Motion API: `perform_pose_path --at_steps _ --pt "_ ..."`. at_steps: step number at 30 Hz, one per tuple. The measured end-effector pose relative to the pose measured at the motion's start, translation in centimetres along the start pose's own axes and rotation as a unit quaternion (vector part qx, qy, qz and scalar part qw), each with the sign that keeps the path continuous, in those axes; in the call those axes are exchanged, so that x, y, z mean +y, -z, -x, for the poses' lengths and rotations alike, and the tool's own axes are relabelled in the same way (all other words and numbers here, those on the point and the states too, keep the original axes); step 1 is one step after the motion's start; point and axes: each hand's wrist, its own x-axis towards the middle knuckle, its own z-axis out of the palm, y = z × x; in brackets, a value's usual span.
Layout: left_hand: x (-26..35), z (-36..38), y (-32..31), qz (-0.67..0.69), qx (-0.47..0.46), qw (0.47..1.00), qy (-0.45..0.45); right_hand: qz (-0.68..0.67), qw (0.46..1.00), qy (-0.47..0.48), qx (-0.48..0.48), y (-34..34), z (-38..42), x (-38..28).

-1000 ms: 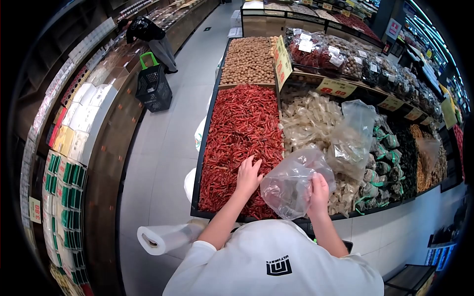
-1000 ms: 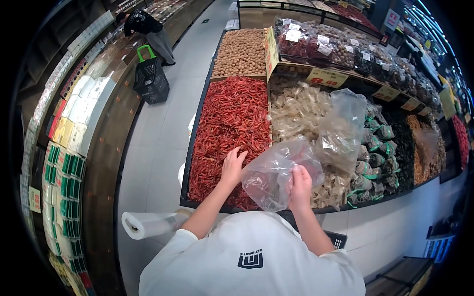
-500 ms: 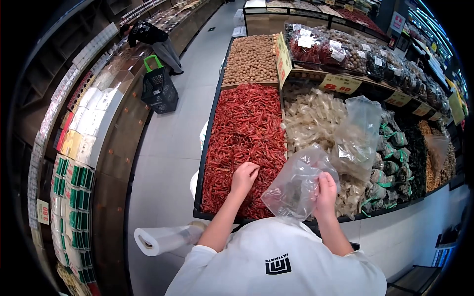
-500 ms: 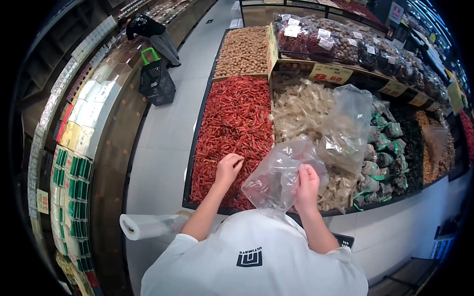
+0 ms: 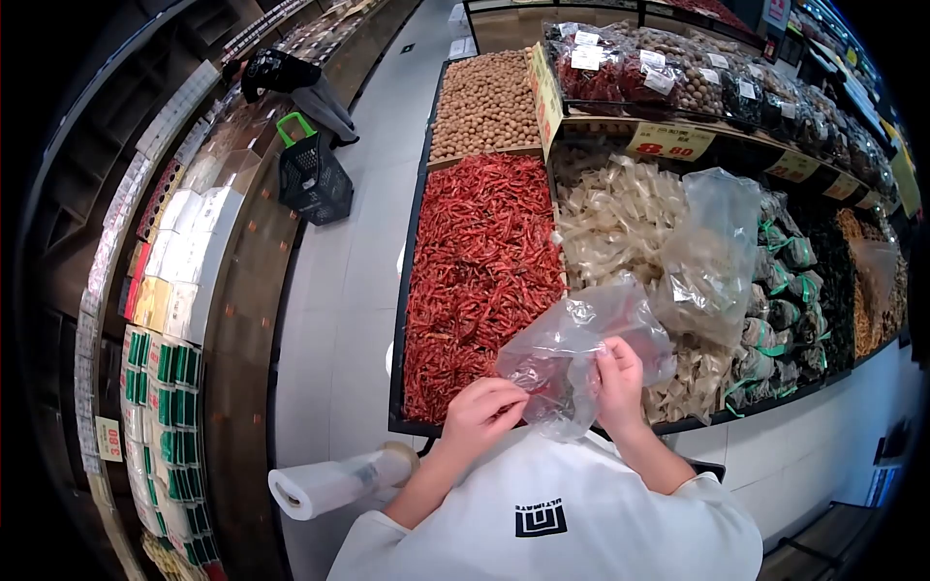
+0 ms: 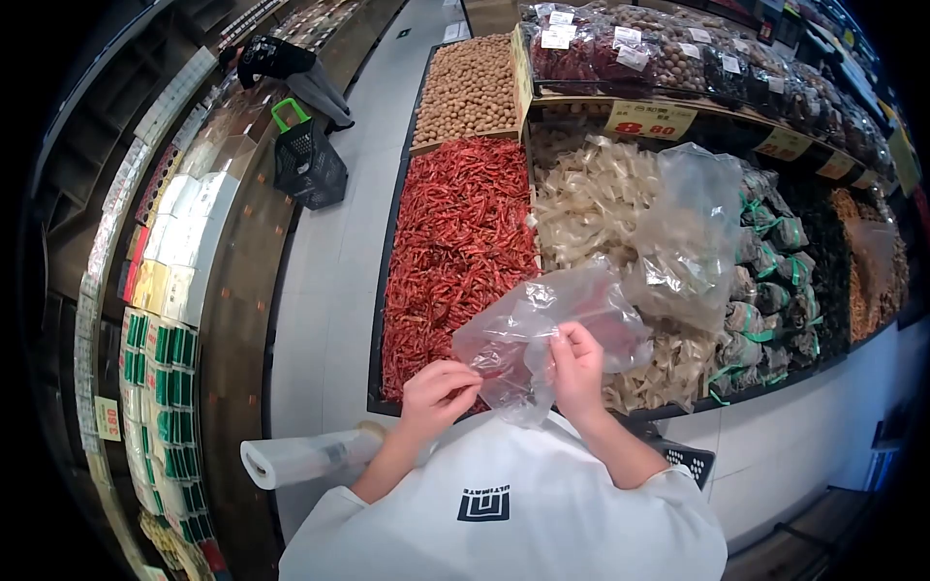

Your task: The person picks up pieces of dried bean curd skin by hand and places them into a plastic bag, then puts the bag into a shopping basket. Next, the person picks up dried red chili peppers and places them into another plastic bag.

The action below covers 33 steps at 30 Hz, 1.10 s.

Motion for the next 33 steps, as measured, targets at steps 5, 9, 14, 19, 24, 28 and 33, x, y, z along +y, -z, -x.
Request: perform_pose_path --at_steps 5,9,14,19,24,28,33 --pt "-2.0 -1.8 -7.2 -0.006 -0.04 0.999 -0.002 0.041 0.999 0.002 -0.001 0.2 2.1 -0.2" --pt "-3.6 -2.5 -11.8 -0.028 -0.136 0.99 0.02 0.016 0.999 0.016 0.026 1.1 3.0 -0.6" --pt "-0.9 -2.5 -9.2 0.008 -0.3 0.951 0.074 0.002 0.996 0.06 0.059 1.2 2.9 -1.0" --pt "3.4 -0.1 -1.7 0.186 -0.208 0.96 0.03 0.009 0.997 0.053 0.051 2.1 2.8 -2.0" --pt "-5.4 1.9 -0.9 0.136 0.066 0.967 0.205 0.005 0.997 0.053 0.054 2.7 2.5 -2.0" --pt "-9.6 -1.2 -2.6 -0.029 0.034 0.984 0.174 0.006 0.999 0.033 0.041 2.4 2.8 -2.3" --pt "-13.0 -3.1 -6.1 -0.195 -0.069 0.974 0.091 0.015 0.999 0.02 0.034 2.4 2.7 -2.4"
